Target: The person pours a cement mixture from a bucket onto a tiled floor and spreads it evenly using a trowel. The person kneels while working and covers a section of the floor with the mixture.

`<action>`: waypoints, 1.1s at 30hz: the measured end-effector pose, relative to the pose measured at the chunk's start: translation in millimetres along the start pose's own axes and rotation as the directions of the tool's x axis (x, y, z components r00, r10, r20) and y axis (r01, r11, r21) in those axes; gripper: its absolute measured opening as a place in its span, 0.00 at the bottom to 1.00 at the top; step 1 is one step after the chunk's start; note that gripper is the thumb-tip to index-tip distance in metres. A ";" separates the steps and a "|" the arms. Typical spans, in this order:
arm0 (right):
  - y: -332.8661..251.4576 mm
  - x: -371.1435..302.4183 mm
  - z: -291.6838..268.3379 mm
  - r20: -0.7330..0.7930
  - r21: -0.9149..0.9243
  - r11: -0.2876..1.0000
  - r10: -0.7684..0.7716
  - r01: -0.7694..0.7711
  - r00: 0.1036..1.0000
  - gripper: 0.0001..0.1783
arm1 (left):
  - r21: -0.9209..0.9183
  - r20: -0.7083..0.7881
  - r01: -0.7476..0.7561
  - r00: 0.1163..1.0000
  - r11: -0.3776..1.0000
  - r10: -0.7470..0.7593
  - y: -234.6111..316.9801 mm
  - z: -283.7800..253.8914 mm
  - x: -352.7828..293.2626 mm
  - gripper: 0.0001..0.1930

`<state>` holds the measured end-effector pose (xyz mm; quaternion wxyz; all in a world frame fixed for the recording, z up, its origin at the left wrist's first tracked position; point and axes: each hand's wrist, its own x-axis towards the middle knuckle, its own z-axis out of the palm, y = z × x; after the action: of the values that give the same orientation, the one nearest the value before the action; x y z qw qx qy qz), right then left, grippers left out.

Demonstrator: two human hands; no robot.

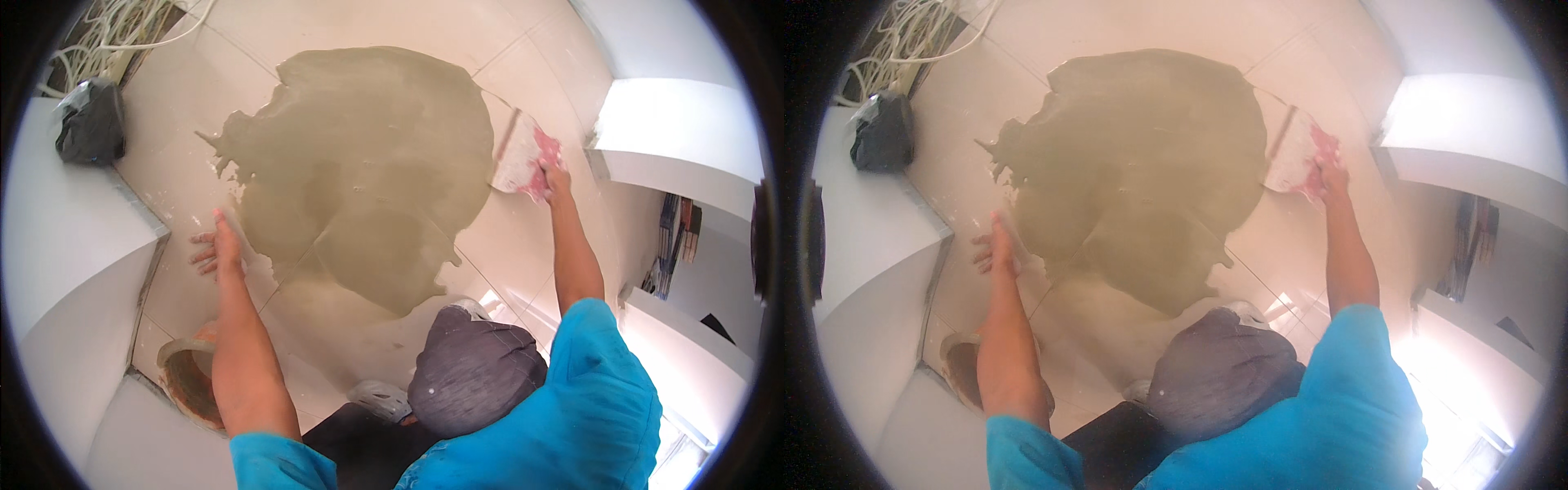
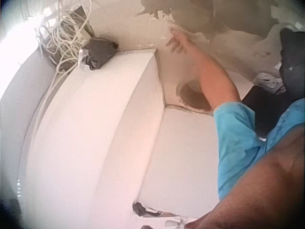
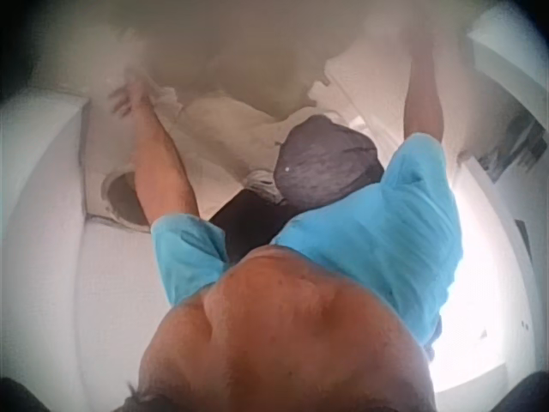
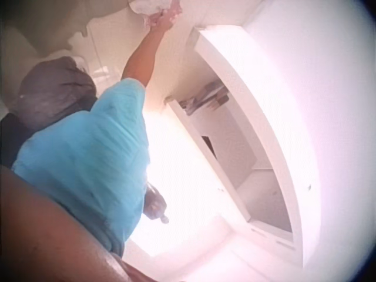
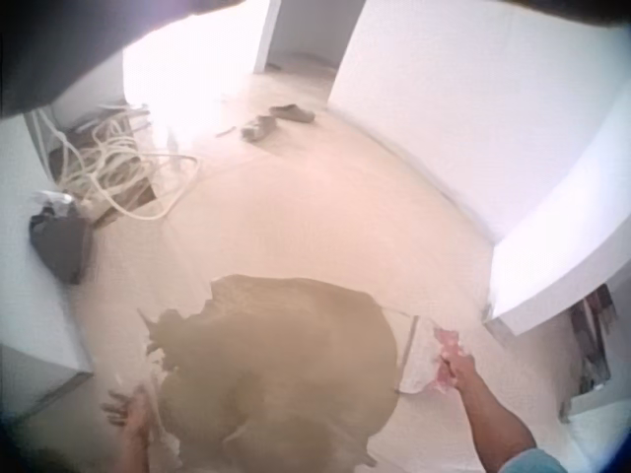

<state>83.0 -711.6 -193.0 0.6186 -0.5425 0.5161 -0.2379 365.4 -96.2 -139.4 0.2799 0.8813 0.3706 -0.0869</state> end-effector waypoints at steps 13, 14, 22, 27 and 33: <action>-32.9 94.9 220.7 0.232 -0.487 0.858 -0.055 0.165 0.971 0.32 | 0.012 0.047 0.096 0.994 0.995 -0.097 -30.8 13.4 58.5 0.59; -38.3 91.2 233.2 0.243 -0.514 0.841 -0.042 0.166 0.969 0.32 | 0.014 0.048 0.098 0.994 0.995 -0.098 -33.7 10.0 59.6 0.58; -79.2 78.1 330.1 0.410 -0.500 0.804 -0.108 0.323 0.905 0.32 | 0.062 0.034 0.117 0.992 0.991 -0.120 -41.2 10.3 59.3 0.58; -86.2 72.7 375.8 0.419 -0.514 0.775 -0.149 0.369 0.896 0.32 | 0.077 0.052 0.122 0.991 0.990 -0.126 -40.6 11.1 54.8 0.58; -98.4 64.2 431.1 0.495 -0.559 0.648 -0.241 0.518 0.835 0.34 | 0.116 0.048 0.139 0.988 0.984 -0.145 -38.0 10.3 56.2 0.58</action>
<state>518.4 -612.2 -179.5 0.4011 -0.8606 0.3092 -0.0531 379.2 -46.4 -184.4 0.2332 0.8643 0.4190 -0.1519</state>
